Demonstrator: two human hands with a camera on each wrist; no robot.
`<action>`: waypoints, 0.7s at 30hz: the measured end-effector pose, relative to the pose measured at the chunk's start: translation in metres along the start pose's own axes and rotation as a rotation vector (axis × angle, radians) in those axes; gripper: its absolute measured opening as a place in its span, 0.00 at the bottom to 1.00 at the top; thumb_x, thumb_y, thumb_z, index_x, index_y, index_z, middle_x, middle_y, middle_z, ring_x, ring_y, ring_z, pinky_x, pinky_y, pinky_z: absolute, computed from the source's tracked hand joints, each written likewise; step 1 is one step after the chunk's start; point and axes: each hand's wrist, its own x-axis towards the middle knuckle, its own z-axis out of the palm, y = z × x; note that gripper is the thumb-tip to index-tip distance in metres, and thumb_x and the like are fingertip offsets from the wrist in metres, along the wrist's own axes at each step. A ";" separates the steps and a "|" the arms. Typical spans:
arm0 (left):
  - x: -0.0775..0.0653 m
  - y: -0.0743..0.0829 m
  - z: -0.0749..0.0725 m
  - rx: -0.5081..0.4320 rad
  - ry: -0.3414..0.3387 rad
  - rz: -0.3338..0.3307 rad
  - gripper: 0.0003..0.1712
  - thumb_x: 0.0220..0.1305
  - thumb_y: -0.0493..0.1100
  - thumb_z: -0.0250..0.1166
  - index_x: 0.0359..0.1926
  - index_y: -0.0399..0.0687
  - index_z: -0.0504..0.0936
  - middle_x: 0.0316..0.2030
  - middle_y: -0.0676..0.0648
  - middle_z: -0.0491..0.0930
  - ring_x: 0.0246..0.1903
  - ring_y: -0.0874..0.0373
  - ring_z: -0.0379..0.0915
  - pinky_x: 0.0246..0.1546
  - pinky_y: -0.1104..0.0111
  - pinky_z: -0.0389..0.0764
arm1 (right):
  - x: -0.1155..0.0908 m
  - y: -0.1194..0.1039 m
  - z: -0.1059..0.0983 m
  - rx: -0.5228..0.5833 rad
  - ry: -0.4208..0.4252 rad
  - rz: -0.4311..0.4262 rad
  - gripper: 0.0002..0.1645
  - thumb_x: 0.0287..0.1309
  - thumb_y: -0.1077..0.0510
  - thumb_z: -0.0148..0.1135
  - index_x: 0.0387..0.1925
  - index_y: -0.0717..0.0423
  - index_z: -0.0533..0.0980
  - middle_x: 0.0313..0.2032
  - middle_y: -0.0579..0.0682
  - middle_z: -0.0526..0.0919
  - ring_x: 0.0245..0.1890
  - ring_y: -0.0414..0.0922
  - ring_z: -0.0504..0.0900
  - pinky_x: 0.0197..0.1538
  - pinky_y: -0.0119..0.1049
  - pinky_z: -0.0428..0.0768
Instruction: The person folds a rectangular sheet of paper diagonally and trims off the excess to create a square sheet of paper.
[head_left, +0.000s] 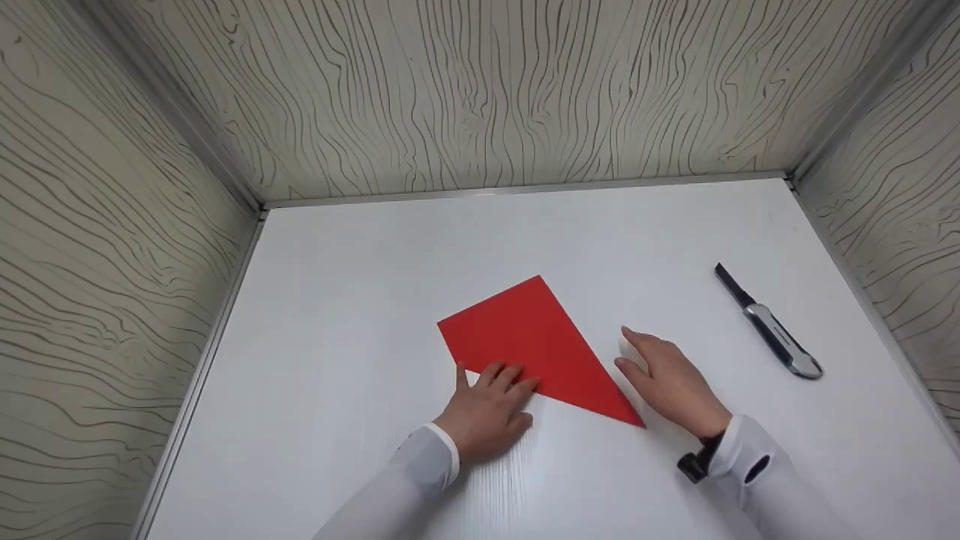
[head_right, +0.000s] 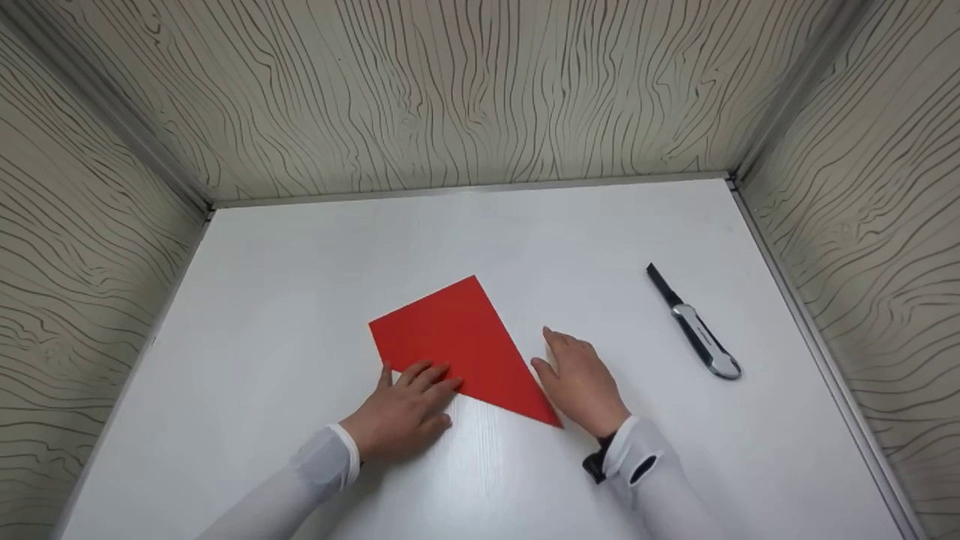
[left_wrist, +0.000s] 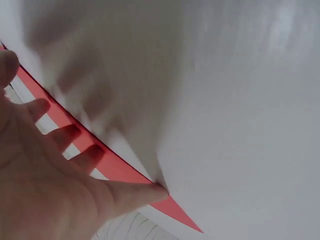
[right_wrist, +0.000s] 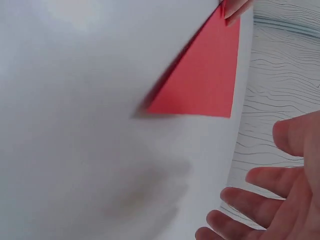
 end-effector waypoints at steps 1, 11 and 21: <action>0.002 -0.001 0.000 -0.007 0.014 0.003 0.44 0.73 0.63 0.67 0.85 0.70 0.62 0.82 0.52 0.65 0.81 0.47 0.60 0.77 0.26 0.58 | 0.007 -0.003 0.000 0.058 -0.031 0.024 0.41 0.80 0.49 0.60 0.82 0.64 0.61 0.76 0.70 0.71 0.74 0.70 0.72 0.73 0.67 0.76; 0.027 -0.001 0.008 0.026 0.189 -0.040 0.36 0.66 0.59 0.76 0.71 0.59 0.75 0.70 0.50 0.75 0.70 0.51 0.71 0.74 0.33 0.71 | 0.049 -0.028 0.014 0.507 -0.140 0.223 0.54 0.76 0.51 0.61 0.87 0.63 0.41 0.82 0.70 0.55 0.79 0.71 0.60 0.73 0.63 0.78; 0.036 0.000 0.006 0.045 0.222 -0.096 0.40 0.62 0.60 0.80 0.71 0.59 0.75 0.71 0.49 0.74 0.71 0.49 0.71 0.75 0.32 0.69 | 0.052 -0.037 0.020 0.634 -0.139 0.304 0.53 0.76 0.52 0.61 0.87 0.60 0.44 0.82 0.66 0.58 0.69 0.63 0.76 0.74 0.59 0.79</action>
